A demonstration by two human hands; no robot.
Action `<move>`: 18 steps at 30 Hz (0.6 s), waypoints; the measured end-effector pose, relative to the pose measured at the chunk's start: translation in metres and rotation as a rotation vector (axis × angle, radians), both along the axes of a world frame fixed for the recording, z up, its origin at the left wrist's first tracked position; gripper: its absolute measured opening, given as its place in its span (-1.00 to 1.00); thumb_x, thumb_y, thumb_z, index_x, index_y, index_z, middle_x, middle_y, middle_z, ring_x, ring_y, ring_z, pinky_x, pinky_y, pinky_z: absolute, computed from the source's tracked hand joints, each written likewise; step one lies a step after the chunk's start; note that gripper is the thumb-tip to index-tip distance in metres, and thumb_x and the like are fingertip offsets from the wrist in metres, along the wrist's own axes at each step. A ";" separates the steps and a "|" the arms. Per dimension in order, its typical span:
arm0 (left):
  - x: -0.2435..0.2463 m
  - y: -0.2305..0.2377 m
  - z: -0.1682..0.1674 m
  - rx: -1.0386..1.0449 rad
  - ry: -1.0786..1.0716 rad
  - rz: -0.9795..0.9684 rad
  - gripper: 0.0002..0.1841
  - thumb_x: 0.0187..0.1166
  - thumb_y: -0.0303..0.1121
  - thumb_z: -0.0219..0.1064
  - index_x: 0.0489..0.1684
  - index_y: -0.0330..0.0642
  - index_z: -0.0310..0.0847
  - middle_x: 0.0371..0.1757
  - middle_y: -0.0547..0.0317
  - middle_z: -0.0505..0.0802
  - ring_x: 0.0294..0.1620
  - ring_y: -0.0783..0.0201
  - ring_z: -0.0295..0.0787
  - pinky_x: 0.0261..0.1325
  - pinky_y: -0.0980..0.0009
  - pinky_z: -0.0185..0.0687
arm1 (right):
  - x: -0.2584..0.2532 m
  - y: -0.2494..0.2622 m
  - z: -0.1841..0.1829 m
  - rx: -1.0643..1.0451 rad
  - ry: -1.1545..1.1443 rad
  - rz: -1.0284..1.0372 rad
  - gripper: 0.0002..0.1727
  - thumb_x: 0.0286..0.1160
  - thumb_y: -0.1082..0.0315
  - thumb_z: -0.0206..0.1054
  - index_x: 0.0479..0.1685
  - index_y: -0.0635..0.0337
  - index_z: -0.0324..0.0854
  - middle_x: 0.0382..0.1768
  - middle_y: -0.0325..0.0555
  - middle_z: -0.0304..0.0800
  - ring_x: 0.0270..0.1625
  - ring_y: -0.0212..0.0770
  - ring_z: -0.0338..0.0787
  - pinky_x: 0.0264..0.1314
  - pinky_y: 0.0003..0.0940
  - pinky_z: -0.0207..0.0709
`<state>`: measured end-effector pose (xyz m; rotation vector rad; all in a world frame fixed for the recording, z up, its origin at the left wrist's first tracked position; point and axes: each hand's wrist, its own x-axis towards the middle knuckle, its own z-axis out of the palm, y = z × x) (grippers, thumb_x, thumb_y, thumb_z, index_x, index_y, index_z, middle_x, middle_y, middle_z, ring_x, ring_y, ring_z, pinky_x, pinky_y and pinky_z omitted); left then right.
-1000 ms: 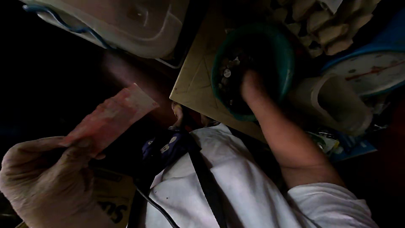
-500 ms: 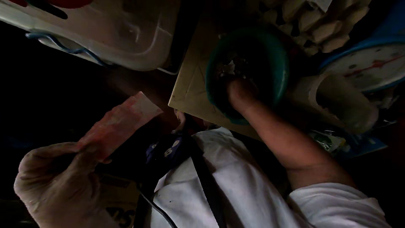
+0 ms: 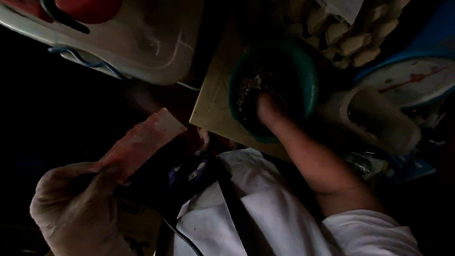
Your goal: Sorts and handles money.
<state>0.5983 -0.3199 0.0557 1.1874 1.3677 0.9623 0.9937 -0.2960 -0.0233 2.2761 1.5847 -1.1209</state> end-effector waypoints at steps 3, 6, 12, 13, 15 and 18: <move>-0.001 -0.004 -0.001 0.025 -0.012 -0.001 -0.75 0.37 -0.43 0.59 -0.06 -0.03 0.71 -0.22 0.34 0.89 -0.35 0.37 0.84 -0.31 0.45 0.84 | 0.003 0.004 0.003 0.123 -0.079 -0.087 -0.49 0.63 0.15 0.34 0.55 0.01 0.52 0.30 0.16 0.72 0.27 0.19 0.78 0.27 0.24 0.67; -0.001 -0.007 -0.002 0.043 0.001 -0.015 -0.76 0.40 -0.37 0.60 -0.05 0.00 0.70 -0.22 0.37 0.88 -0.34 0.38 0.83 -0.31 0.44 0.84 | 0.004 0.007 -0.001 0.119 -0.156 -0.074 -0.39 0.68 0.00 0.27 0.70 -0.10 0.40 0.41 0.17 0.68 0.41 0.24 0.71 0.34 0.29 0.61; -0.001 -0.015 0.007 0.028 -0.001 0.016 -0.75 0.36 -0.41 0.61 -0.08 -0.04 0.71 -0.21 0.30 0.87 -0.33 0.33 0.83 -0.29 0.40 0.85 | -0.008 -0.016 0.008 0.013 -0.047 0.262 -0.66 0.76 0.17 0.17 0.37 -0.07 0.68 0.06 0.13 0.87 0.14 0.26 0.84 0.13 0.36 0.65; -0.001 -0.016 0.009 0.035 0.002 0.018 -0.75 0.36 -0.40 0.62 -0.08 -0.03 0.71 -0.21 0.31 0.88 -0.33 0.34 0.83 -0.29 0.40 0.85 | -0.009 -0.018 0.016 -0.051 -0.014 0.272 -0.67 0.77 0.24 0.15 0.34 0.02 0.71 0.12 0.17 0.85 0.22 0.28 0.81 0.24 0.36 0.61; -0.001 -0.018 0.012 0.053 0.001 0.013 -0.75 0.38 -0.39 0.60 -0.05 -0.03 0.71 -0.21 0.30 0.88 -0.32 0.34 0.83 -0.28 0.39 0.84 | -0.009 -0.020 0.025 -0.119 0.014 0.266 -0.68 0.75 0.29 0.16 0.29 0.11 0.71 0.16 0.22 0.82 0.26 0.29 0.78 0.29 0.37 0.57; 0.001 -0.020 0.020 0.084 -0.018 0.002 -0.75 0.40 -0.41 0.59 -0.03 0.00 0.72 -0.20 0.31 0.89 -0.31 0.35 0.84 -0.26 0.40 0.84 | -0.003 -0.024 0.033 0.040 0.065 0.142 -0.69 0.76 0.22 0.20 0.29 0.02 0.75 0.11 0.10 0.87 0.21 0.18 0.84 0.28 0.30 0.62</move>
